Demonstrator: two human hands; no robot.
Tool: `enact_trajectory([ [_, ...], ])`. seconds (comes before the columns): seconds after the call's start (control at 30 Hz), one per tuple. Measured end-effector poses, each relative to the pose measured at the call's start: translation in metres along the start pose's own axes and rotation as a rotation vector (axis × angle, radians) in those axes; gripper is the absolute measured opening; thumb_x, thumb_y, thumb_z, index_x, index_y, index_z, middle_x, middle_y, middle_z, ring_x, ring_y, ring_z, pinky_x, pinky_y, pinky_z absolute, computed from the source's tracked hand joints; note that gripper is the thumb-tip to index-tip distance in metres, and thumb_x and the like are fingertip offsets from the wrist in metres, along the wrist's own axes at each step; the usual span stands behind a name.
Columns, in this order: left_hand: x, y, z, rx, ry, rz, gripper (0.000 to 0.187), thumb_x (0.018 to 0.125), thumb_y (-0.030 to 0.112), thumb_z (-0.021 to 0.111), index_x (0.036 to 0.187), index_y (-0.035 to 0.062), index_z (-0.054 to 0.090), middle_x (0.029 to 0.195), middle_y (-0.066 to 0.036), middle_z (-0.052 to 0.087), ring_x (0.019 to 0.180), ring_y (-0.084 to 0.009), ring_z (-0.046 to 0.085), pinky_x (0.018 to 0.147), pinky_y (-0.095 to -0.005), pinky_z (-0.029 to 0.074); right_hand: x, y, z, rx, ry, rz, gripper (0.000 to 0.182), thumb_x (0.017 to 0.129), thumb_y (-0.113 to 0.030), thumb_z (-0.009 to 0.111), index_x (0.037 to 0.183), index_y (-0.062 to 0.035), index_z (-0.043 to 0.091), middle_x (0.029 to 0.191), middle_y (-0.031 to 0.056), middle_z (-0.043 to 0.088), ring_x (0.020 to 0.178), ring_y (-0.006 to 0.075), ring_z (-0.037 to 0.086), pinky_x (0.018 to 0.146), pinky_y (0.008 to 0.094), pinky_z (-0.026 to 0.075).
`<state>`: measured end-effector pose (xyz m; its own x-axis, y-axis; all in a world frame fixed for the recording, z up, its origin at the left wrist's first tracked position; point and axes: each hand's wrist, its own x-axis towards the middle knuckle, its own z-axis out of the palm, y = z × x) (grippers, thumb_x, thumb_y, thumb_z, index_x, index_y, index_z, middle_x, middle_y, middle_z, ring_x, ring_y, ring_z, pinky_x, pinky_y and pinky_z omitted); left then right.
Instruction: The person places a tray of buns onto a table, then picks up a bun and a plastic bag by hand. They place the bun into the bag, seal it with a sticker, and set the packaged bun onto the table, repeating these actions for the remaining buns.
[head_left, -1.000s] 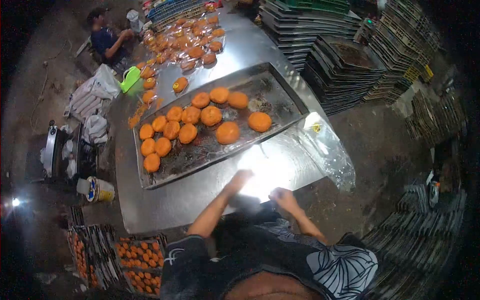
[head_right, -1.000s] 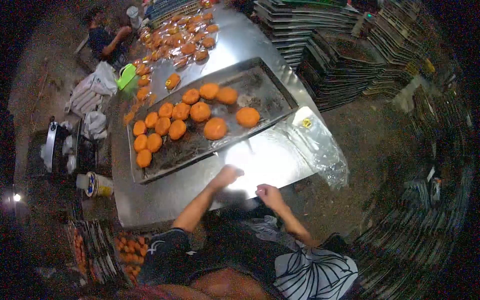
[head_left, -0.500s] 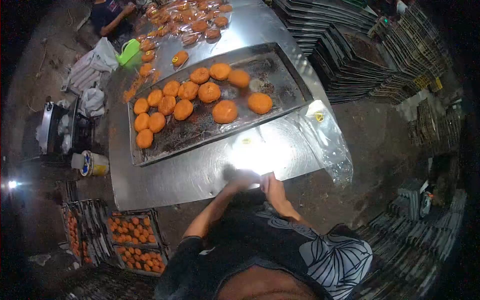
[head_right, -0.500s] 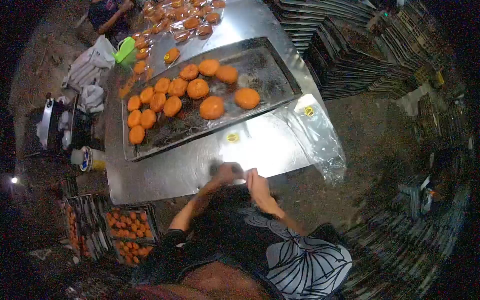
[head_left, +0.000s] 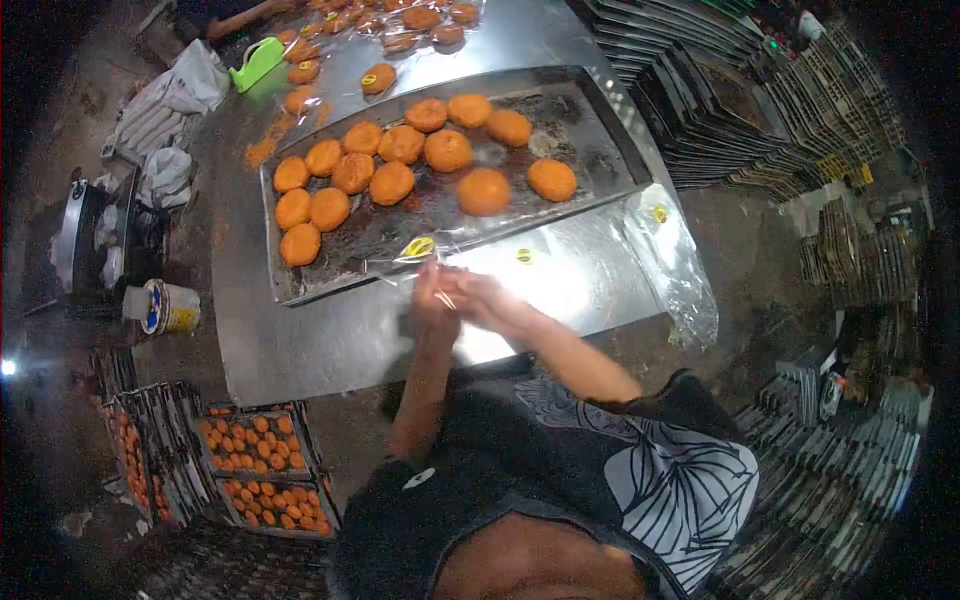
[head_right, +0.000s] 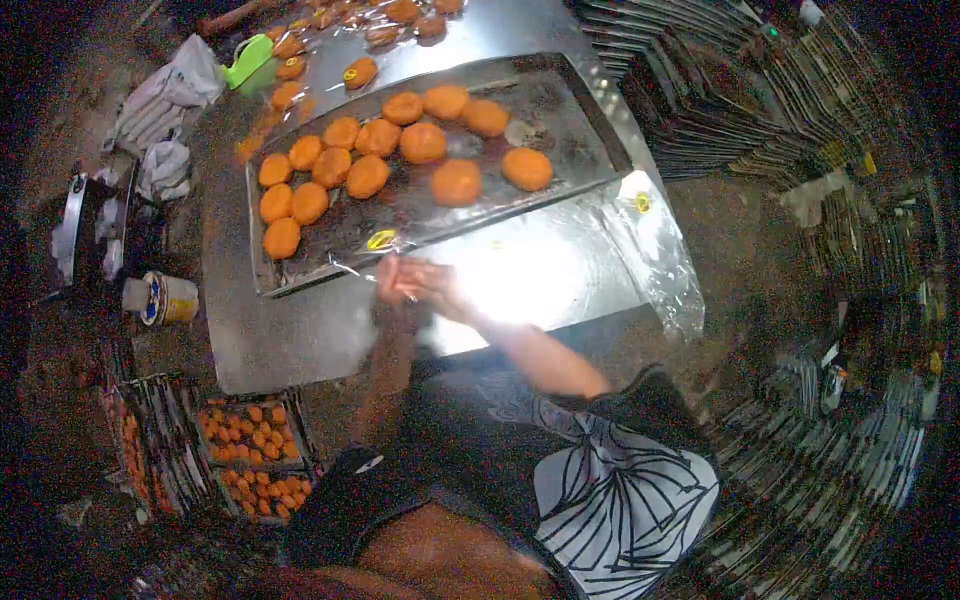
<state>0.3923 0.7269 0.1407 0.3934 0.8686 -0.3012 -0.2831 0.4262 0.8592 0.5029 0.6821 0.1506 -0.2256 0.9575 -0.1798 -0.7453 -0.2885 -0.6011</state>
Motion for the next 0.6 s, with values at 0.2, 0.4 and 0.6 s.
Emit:
enact_trajectory([
  [0.2,0.02,0.027,-0.066,-0.616,0.379,0.156,0.025,0.087,0.023,0.045,0.105,0.007,0.043,0.087,-0.005,0.05,0.089,-0.0173,0.051,0.09,-0.0375,0.039,0.086,-0.112,-0.089,-2.444,0.149,-0.14,0.073,0.063,-0.034,0.067,0.124,-0.008,0.036,0.125,0.0264,0.032,0.116,0.0391,0.031,0.095,0.0433,0.028],
  [0.4,0.031,0.037,-0.132,-1.038,0.329,0.192,0.012,0.086,0.018,0.046,0.093,0.0092,0.05,0.107,-0.004,0.044,0.102,-0.0193,0.045,0.09,-0.049,0.035,0.072,-0.047,-0.033,-1.747,0.584,-0.6,0.071,0.058,-0.032,0.071,0.119,-0.0086,0.042,0.113,0.0203,0.045,0.101,0.036,0.043,0.088,0.0422,0.034],
  [0.6,0.04,-0.001,-0.051,-0.453,0.086,0.269,0.049,0.086,0.021,0.041,0.127,0.0076,0.017,0.119,-0.014,0.039,0.11,-0.0287,0.04,0.092,-0.0434,0.035,0.043,-0.018,0.043,-1.758,0.468,-1.003,0.054,0.054,-0.019,0.069,0.103,-0.0041,0.051,0.098,0.0155,0.055,0.077,0.0308,0.051,0.071,0.0383,0.041],
])
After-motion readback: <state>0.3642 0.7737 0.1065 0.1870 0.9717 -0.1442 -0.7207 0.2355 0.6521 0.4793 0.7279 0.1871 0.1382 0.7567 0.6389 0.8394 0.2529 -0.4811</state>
